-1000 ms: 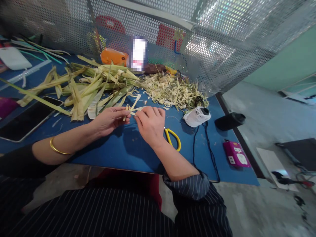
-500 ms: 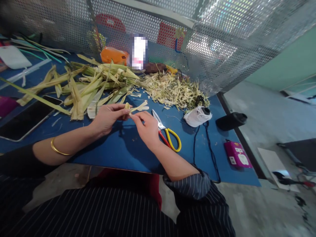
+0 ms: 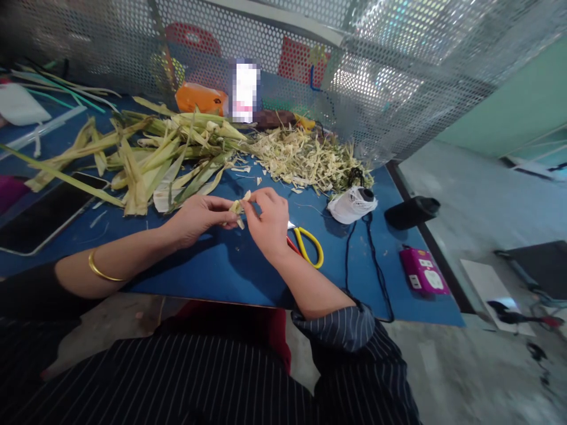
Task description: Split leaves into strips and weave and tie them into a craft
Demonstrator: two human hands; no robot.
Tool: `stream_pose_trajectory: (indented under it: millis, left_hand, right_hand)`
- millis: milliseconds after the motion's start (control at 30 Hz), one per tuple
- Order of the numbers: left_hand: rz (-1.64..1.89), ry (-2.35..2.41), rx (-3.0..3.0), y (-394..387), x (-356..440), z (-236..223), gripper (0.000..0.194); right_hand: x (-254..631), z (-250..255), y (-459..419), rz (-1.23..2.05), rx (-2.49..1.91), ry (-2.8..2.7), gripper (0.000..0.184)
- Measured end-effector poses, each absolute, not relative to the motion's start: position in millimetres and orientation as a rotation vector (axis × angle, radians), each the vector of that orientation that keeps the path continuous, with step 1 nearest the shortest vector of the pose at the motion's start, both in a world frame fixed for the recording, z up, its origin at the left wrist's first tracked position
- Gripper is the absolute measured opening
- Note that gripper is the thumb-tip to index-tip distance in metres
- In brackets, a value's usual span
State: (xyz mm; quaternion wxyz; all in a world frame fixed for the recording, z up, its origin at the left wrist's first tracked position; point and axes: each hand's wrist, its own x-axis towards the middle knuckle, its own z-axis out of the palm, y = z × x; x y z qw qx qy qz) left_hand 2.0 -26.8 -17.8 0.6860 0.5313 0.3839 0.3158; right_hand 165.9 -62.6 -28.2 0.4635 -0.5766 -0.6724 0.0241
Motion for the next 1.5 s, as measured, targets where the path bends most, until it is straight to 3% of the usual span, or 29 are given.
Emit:
stream_pose_trajectory:
  millis: [233, 367, 567, 1033, 1500]
  left_hand:
    - [0.843, 0.890, 1.059, -19.7, -0.6, -16.6, 0.029]
    - [0.835, 0.907, 1.038, -18.8, -0.5, -14.8, 0.031]
    - [0.812, 0.916, 1.055, -21.9, 0.8, -13.0, 0.027]
    - [0.714, 0.935, 0.919, -22.0, 0.9, -14.0, 0.022]
    - [0.726, 0.939, 0.984, -21.8, 2.8, -17.8, 0.024]
  right_hand:
    - [169.6, -26.0, -59.7, 0.676, -1.422, -1.412, 0.013]
    - [165.8, -21.5, -61.8, 0.711, -1.270, -1.307, 0.005]
    - [159.3, -24.1, -61.5, 0.877, -1.166, -1.240, 0.012]
    - [158.9, -23.6, -61.5, 0.800, -1.158, -1.256, 0.004]
    - [160.4, -21.6, -61.0, 0.835, -1.186, -1.219, 0.009]
